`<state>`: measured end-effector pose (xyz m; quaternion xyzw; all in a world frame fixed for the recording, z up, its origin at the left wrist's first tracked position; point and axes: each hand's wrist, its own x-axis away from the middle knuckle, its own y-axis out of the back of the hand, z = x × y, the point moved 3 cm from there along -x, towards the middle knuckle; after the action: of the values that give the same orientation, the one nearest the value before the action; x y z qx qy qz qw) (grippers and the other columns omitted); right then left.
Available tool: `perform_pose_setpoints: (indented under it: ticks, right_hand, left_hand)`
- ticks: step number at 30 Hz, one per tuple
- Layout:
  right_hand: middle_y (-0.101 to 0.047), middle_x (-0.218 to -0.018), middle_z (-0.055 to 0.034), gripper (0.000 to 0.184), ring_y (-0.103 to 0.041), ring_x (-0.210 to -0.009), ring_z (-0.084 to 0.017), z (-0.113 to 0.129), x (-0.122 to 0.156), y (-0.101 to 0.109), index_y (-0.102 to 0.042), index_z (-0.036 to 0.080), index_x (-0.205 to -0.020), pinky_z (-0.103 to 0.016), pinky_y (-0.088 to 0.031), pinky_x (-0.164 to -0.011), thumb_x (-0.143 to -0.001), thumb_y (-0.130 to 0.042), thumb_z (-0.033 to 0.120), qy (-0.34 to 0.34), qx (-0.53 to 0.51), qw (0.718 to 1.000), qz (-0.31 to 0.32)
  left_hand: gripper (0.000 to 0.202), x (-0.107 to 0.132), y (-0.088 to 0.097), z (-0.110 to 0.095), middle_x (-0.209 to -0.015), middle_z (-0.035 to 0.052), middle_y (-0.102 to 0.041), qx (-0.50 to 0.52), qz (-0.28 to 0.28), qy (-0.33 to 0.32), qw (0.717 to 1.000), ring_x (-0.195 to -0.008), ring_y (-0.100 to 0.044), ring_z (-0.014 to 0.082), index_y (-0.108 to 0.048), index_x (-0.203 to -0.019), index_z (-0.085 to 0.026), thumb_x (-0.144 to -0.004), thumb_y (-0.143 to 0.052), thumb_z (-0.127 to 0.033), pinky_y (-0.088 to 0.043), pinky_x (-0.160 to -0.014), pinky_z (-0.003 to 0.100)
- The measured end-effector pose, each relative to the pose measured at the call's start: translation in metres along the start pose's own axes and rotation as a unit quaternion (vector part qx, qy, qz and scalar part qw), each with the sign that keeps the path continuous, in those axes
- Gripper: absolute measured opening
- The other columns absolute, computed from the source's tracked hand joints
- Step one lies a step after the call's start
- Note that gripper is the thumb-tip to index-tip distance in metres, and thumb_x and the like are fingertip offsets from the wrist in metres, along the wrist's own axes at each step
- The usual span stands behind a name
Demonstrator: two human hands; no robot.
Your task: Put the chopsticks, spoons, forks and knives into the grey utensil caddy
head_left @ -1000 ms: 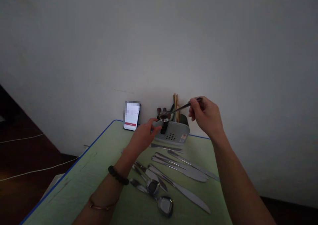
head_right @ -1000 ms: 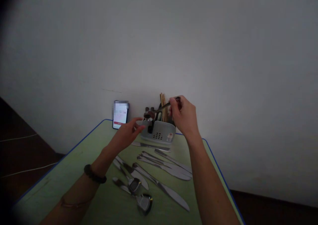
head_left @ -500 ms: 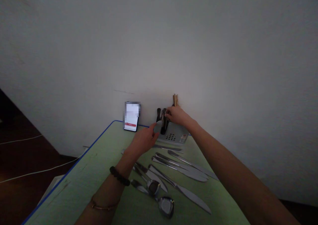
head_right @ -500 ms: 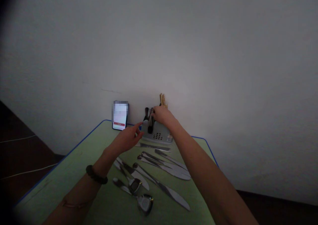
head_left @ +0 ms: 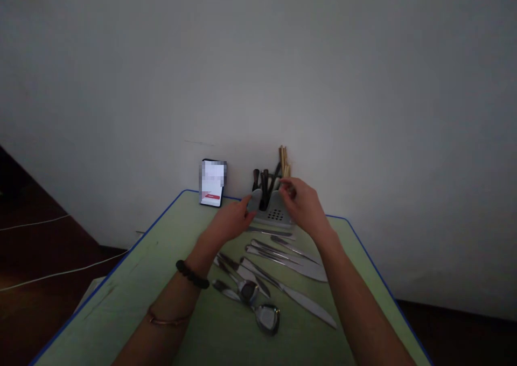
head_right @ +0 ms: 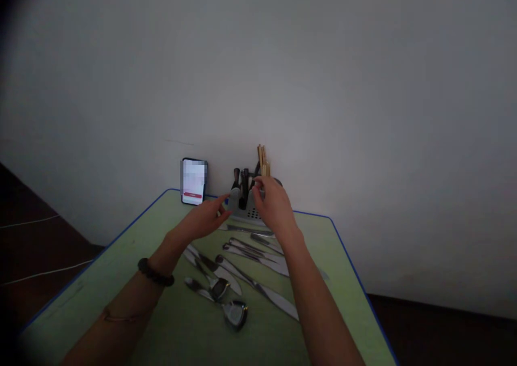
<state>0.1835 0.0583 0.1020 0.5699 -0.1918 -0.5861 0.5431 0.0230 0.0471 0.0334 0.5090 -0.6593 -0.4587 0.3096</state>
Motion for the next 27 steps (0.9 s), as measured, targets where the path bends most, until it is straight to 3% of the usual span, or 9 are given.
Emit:
perform_pose_setpoints:
  ticks: [2, 3, 5, 8, 11, 15, 20, 27]
  right_hand:
    - [-0.067, -0.097, -0.0093, 0.025, -0.062, -0.084, -0.017, -0.004, 0.029, 0.005, -0.060, 0.013, -0.107, -0.029, -0.046, -0.078, -0.088, -0.048, 0.023, -0.015, -0.052, 0.998, -0.011]
    - [-0.068, -0.095, -0.0087, 0.024, -0.062, -0.080, -0.017, -0.007, 0.043, 0.005, -0.062, 0.013, -0.104, -0.029, -0.046, -0.076, -0.087, -0.049, 0.024, -0.021, -0.070, 0.997, 0.013]
    - [-0.069, -0.092, -0.0078, 0.022, -0.062, -0.076, -0.016, -0.011, 0.068, 0.001, -0.064, 0.015, -0.099, -0.028, -0.046, -0.072, -0.087, -0.050, 0.025, -0.022, -0.090, 0.989, 0.116]
    - [-0.070, -0.094, -0.0082, 0.024, -0.064, -0.080, -0.018, -0.019, 0.094, -0.011, -0.066, 0.016, -0.100, -0.027, -0.047, -0.071, -0.086, -0.052, 0.029, -0.021, -0.087, 0.946, 0.311]
    - [-0.070, -0.101, -0.0090, 0.027, -0.064, -0.087, -0.019, -0.028, 0.104, -0.020, -0.066, 0.017, -0.104, -0.026, -0.046, -0.073, -0.084, -0.055, 0.031, -0.034, -0.055, 0.911, 0.407]
    - [-0.067, -0.112, -0.0113, 0.035, -0.063, -0.096, -0.021, -0.043, 0.099, -0.019, -0.063, 0.015, -0.113, -0.026, -0.046, -0.080, -0.083, -0.057, 0.032, -0.072, -0.017, 0.918, 0.389]
    - [-0.066, -0.114, -0.0124, 0.037, -0.063, -0.098, -0.021, -0.067, 0.097, -0.017, -0.062, 0.014, -0.117, -0.027, -0.046, -0.083, -0.084, -0.056, 0.030, -0.116, 0.017, 0.922, 0.370]
    - [-0.067, -0.111, -0.0105, 0.040, -0.065, -0.094, -0.019, -0.084, 0.099, -0.027, -0.062, 0.015, -0.117, -0.025, -0.047, -0.079, -0.080, -0.060, 0.029, -0.137, 0.013, 0.907, 0.398]
  left_hand:
    - [0.050, 0.003, 0.000, 0.001, -0.102, 0.0107, -0.069, -0.015, 0.022, -0.005, 1.000, -0.094, -0.064, 0.0231, -0.038, -0.136, -0.013, -0.091, -0.042, -0.034, -0.047, -0.079, 0.031]
    - [0.051, 0.005, -0.001, 0.001, -0.105, 0.0117, -0.069, -0.023, 0.039, -0.011, 0.999, -0.096, -0.064, 0.0235, -0.038, -0.136, -0.012, -0.091, -0.042, -0.035, -0.047, -0.080, 0.031]
    - [0.051, 0.011, -0.004, 0.000, -0.105, 0.0119, -0.069, -0.036, 0.091, -0.029, 0.995, -0.097, -0.063, 0.0242, -0.042, -0.133, -0.012, -0.089, -0.044, -0.037, -0.046, -0.081, 0.032]
    - [0.043, 0.019, -0.007, -0.005, -0.103, 0.0099, -0.070, -0.033, 0.166, -0.047, 0.984, -0.093, -0.064, 0.0235, -0.053, -0.123, -0.016, -0.087, -0.047, -0.039, -0.046, -0.078, 0.030]
    - [0.036, 0.026, -0.009, -0.015, -0.099, 0.0070, -0.071, -0.018, 0.201, -0.066, 0.977, -0.089, -0.065, 0.0215, -0.058, -0.115, -0.019, -0.085, -0.050, -0.038, -0.046, -0.074, 0.027]
    - [0.045, 0.026, -0.017, -0.020, -0.105, 0.0067, -0.069, -0.016, 0.218, -0.072, 0.973, -0.092, -0.063, 0.0207, -0.053, -0.125, -0.020, -0.084, -0.053, -0.039, -0.046, -0.077, 0.027]
    - [0.046, 0.019, -0.030, -0.009, -0.125, 0.0112, -0.059, -0.048, 0.188, -0.080, 0.978, -0.109, -0.056, 0.0239, -0.055, -0.123, -0.019, -0.080, -0.058, -0.038, -0.042, -0.092, 0.031]
    - [0.045, 0.016, -0.036, -0.005, -0.123, 0.0100, -0.059, -0.067, 0.228, -0.055, 0.970, -0.110, -0.056, 0.0245, -0.058, -0.119, -0.020, -0.075, -0.063, -0.028, -0.042, -0.091, 0.031]
